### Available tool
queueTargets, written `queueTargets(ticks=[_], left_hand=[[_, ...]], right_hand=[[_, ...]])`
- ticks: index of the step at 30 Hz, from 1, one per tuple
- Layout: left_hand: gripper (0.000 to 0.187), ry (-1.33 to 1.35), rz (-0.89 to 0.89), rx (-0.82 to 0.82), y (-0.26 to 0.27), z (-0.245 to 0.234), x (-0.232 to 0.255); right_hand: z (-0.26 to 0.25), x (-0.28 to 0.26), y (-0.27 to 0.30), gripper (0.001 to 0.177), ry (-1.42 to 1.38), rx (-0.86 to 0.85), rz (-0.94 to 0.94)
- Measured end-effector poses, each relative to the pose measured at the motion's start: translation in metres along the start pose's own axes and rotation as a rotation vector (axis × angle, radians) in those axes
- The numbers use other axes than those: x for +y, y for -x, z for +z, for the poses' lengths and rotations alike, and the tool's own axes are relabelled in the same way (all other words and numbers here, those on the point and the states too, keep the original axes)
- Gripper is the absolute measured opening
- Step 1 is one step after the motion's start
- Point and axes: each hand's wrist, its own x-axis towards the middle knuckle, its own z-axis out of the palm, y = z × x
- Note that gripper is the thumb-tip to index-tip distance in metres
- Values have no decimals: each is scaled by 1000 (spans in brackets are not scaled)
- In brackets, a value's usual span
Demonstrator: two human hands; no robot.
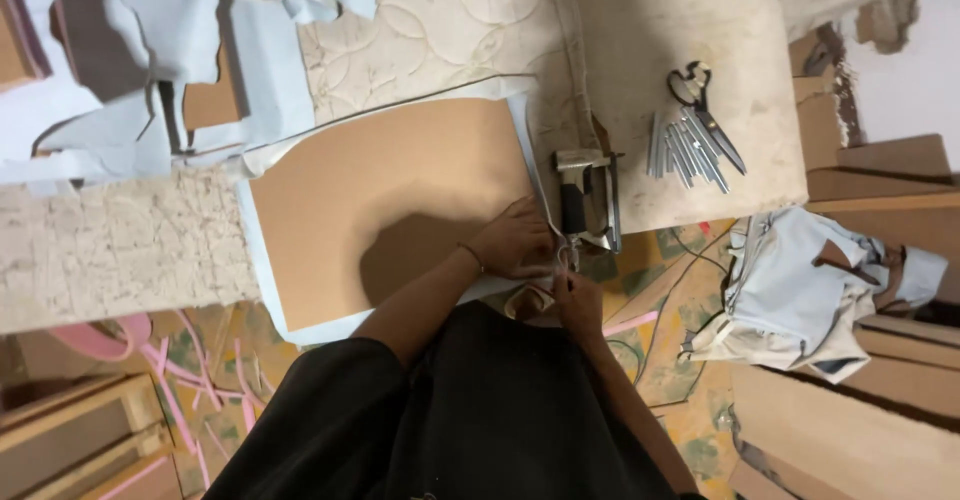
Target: Wrapping fabric around cardboard panels and securing it with a pneumatic stapler
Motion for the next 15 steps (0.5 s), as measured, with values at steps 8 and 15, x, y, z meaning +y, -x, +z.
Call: queueTargets(ticks=[8,15], left_hand=[[24,55,-209,10,6,86,-81],[23,159,-29,257,-18,70,-122]], right_hand=[[-49,-91,-75,50,113,49,-117],[-65,-109,-91,72,51,171,-184]])
